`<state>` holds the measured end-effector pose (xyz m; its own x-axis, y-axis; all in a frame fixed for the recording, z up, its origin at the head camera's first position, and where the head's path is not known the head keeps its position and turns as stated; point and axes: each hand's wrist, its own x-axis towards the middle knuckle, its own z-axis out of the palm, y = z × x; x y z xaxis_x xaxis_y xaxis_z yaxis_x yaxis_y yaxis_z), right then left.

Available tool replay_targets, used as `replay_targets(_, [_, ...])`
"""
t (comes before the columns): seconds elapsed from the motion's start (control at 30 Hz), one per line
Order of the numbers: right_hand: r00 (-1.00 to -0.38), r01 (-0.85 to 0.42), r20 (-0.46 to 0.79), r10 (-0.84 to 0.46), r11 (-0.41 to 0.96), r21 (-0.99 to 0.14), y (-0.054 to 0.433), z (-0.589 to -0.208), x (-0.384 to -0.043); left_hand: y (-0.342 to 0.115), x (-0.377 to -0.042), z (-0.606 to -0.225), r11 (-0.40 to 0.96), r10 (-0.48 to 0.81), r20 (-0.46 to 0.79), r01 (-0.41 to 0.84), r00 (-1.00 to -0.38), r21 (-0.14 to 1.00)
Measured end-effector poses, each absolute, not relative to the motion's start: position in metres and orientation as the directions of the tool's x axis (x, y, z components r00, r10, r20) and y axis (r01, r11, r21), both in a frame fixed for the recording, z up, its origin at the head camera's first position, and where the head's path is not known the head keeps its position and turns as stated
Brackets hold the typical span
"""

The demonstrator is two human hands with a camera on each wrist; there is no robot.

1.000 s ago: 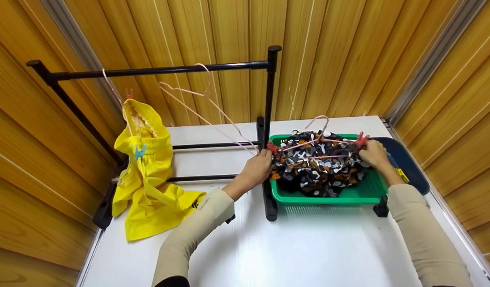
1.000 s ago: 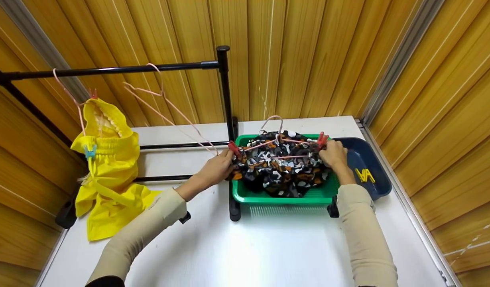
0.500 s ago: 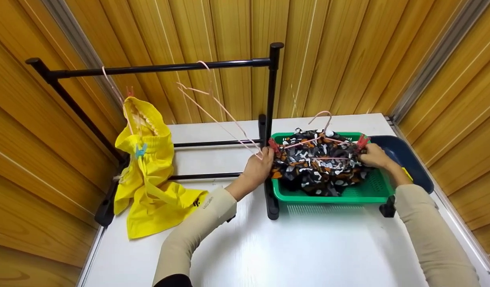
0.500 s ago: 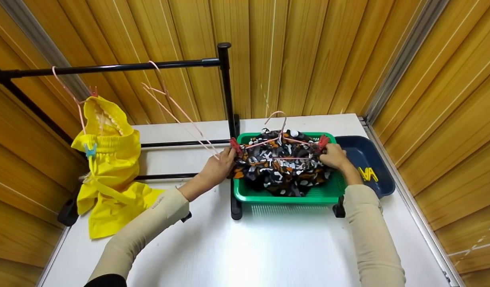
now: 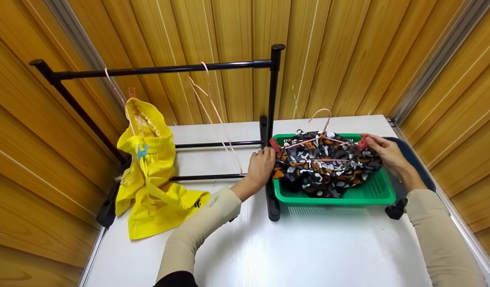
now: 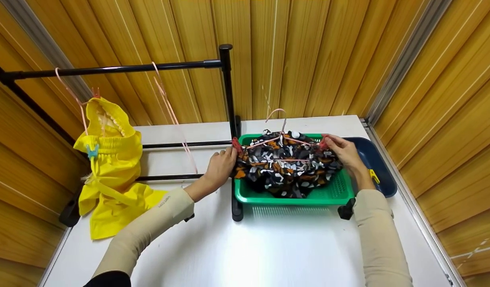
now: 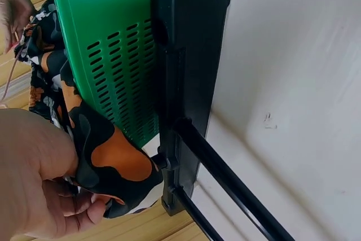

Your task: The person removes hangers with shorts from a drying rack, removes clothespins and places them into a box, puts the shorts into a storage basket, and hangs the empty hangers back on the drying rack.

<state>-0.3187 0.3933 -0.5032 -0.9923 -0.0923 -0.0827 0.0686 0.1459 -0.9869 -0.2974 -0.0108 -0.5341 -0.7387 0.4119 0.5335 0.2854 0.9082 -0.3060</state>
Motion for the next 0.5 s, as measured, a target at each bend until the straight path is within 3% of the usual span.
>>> replay_targets(0.2, [-0.998,-0.047,0.047,0.033,-0.020,-0.999,0.383,-0.497,-0.320,-0.014,-0.302,-0.530,0.905,0.424,0.480,0.346,-0.768,-0.246])
replay_targets(0.33, [-0.999,-0.019,0.005,0.054,-0.254,-0.967,0.382,-0.487,-0.317,-0.016,-0.306,-0.527,0.891,0.454,0.464,0.400,-0.761,-0.214])
replay_targets(0.5, [-0.988,-0.006,-0.083,0.133,-0.559,-0.829,0.395,-0.480,-0.316,-0.017,-0.305,-0.527,0.887,0.461,0.461,0.409,-0.759,-0.213])
